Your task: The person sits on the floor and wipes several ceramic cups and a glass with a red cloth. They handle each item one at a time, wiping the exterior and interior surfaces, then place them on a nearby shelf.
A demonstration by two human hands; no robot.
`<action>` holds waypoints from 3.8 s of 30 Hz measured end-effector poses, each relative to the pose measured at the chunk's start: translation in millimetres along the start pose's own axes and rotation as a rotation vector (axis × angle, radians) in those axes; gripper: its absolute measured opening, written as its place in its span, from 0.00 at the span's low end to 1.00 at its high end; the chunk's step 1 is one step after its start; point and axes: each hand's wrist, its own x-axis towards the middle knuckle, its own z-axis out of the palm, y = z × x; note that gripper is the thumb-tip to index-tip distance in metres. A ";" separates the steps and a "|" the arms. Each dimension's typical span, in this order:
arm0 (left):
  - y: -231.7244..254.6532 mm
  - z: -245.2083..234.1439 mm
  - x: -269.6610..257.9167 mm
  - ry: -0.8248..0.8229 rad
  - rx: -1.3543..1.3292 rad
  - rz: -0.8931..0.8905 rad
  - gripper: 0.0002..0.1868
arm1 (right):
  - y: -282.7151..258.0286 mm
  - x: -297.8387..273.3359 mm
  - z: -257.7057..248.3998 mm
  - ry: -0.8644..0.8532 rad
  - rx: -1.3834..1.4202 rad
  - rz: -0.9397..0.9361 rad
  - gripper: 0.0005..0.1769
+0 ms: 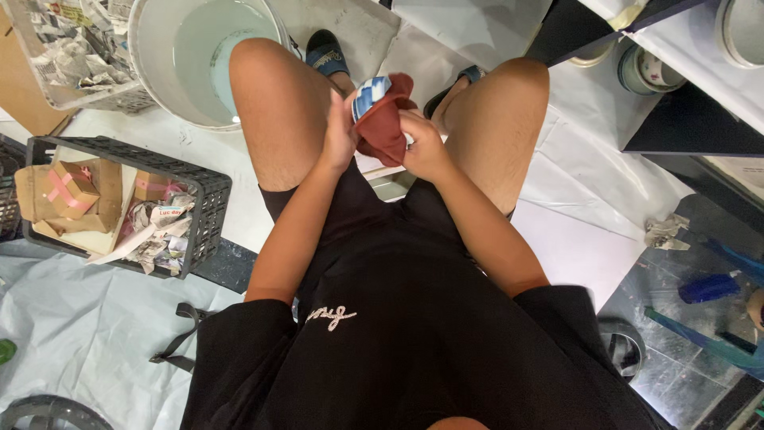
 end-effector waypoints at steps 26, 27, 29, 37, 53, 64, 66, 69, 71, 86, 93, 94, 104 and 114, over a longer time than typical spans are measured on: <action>-10.5 22.9 -25.6 0.023 0.998 0.442 0.15 | 96.2 -5.1 18.7 0.134 0.593 0.447 0.33; -9.5 26.0 -27.0 -0.006 1.009 0.450 0.16 | 95.7 -5.0 19.2 0.125 0.677 0.438 0.33; -9.4 26.3 -27.6 -0.009 1.035 0.437 0.16 | 84.2 -4.1 17.6 0.108 0.845 0.416 0.35; -31.6 -7.9 -13.7 0.415 0.678 0.145 0.21 | -8.1 2.3 21.7 -0.111 -0.022 -0.082 0.30; -47.8 -36.3 -9.6 0.264 -0.009 0.062 0.32 | -11.3 7.6 24.6 -0.020 -0.004 -0.062 0.38; -33.0 -14.9 -12.2 0.243 0.282 -0.107 0.32 | -14.8 16.9 10.9 -0.096 0.742 0.243 0.45; -26.4 -12.7 -12.2 0.280 0.241 -0.122 0.31 | -20.7 18.0 14.0 -0.100 0.669 0.213 0.48; -23.4 -13.1 -10.6 0.301 0.205 -0.109 0.31 | -28.0 16.7 12.3 -0.133 0.421 0.127 0.55; -28.4 -18.1 -10.7 0.309 0.190 -0.089 0.31 | -31.2 12.5 9.4 -0.163 0.000 0.043 0.56; 9.7 -2.5 -17.0 0.482 -0.142 0.197 0.36 | -56.4 10.0 23.9 -0.280 -0.233 -0.103 0.59; -7.6 -2.0 -5.0 0.443 -0.122 0.032 0.30 | -35.1 11.6 26.1 -0.102 -0.276 -0.065 0.34; -14.6 -5.4 -5.3 0.459 -0.062 0.012 0.28 | -31.0 13.7 24.7 -0.064 -0.193 -0.063 0.32; -45.8 -21.4 -20.7 -0.022 0.214 -0.252 0.26 | -16.5 17.1 2.1 -0.172 0.787 0.417 0.38; -30.9 -7.2 -14.4 0.235 -0.250 -0.205 0.25 | -49.1 30.8 -0.1 -0.176 0.071 0.145 0.23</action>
